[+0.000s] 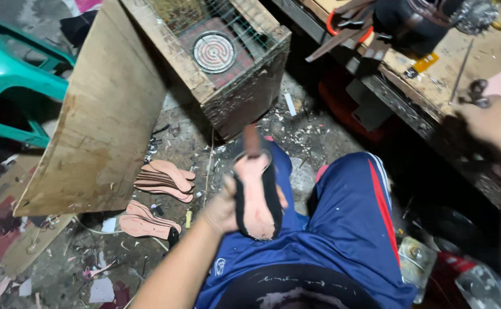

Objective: The person sits on the floor assembling a shoe. They use pincers to pull and tuck the black upper over the sole edge, hammer the sole and upper to set them, apply glue from a bottle to the sole, press an insole into the shoe, and fit a wooden shoe last inside before handling the finished shoe.

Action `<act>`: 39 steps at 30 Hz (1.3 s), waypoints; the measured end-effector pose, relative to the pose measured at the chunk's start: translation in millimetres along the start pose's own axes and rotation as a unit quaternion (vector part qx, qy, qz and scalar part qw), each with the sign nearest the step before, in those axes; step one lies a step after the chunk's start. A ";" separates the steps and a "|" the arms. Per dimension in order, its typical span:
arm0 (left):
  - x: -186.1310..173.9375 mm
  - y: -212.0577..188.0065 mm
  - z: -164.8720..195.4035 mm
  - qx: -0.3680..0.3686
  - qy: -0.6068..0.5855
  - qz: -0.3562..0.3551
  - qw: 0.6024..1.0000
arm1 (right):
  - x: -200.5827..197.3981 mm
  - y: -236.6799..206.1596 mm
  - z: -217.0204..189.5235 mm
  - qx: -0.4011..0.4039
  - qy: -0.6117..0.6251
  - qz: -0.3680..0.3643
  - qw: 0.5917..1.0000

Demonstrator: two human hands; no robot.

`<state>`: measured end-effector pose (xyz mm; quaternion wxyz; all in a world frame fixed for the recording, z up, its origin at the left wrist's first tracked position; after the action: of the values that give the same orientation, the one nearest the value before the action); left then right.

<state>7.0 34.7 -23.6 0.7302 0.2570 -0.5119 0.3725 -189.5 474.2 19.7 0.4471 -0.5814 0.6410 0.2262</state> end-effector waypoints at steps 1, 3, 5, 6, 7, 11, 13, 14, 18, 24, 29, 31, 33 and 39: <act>-8.7 -3.1 -9.8 -0.034 -0.001 0.033 0.999 | -6.8 11.0 -1.1 -0.040 -0.147 0.048 0.987; -22.7 -5.9 -17.8 -0.036 -0.045 0.054 0.997 | -7.3 22.1 -3.7 -0.037 -0.238 0.065 0.968; -31.7 -9.1 -21.0 -0.030 -0.070 0.087 0.993 | -6.4 24.4 -6.5 0.018 -0.171 0.027 0.985; -34.8 -9.6 -18.8 -0.024 -0.069 0.109 0.991 | -5.7 23.7 -9.0 0.033 -0.157 0.010 0.987; -36.1 -10.5 -16.3 -0.018 -0.067 0.129 0.989 | -5.2 22.3 -11.8 0.038 -0.156 0.006 0.987; -29.7 -19.1 -0.3 0.043 -0.049 0.138 0.988 | -4.1 24.7 -19.2 0.015 -0.197 0.024 0.980; -30.7 -28.4 7.1 0.057 -0.061 0.158 0.984 | -2.8 25.6 -19.7 0.000 -0.207 0.035 0.978; -33.5 -33.1 11.2 0.074 -0.049 0.161 0.983 | -2.0 25.6 -17.8 -0.016 -0.211 0.047 0.976; -75.2 -51.8 42.8 0.206 0.130 0.339 0.909 | 8.9 -7.9 -12.6 -0.096 -0.149 0.091 0.980; -140.2 -58.4 118.5 0.293 0.541 0.569 0.546 | 98.9 -118.6 -26.3 -0.127 -0.052 0.035 0.990; -167.5 -29.6 176.3 0.114 0.573 0.659 0.473 | 136.0 -128.8 -28.1 -0.209 -0.199 0.168 0.943; -172.3 -8.9 198.5 0.069 0.598 0.673 0.430 | 139.7 -114.2 -12.8 -0.173 -0.202 0.156 0.951; -175.8 15.8 223.3 0.088 0.653 0.643 0.389 | 147.2 -96.3 4.1 -0.153 -0.214 0.131 0.956; -203.1 84.9 269.7 0.121 0.775 0.539 0.308 | 170.4 -41.6 66.8 -0.047 -0.232 -0.016 0.972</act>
<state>-251.8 -176.3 -122.0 0.3897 -0.3965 0.3151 0.7692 -116.5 426.5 -146.5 0.5590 -0.5439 0.4991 0.3776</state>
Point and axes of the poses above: each hand's wrist, its own y-axis towards the middle knuckle, its own x-axis out of the palm, z = x × y, the point moved 3 cm from there along y, towards the middle knuckle, and after that the axes turned 7 degrees about -y, right-handed, at the moved point
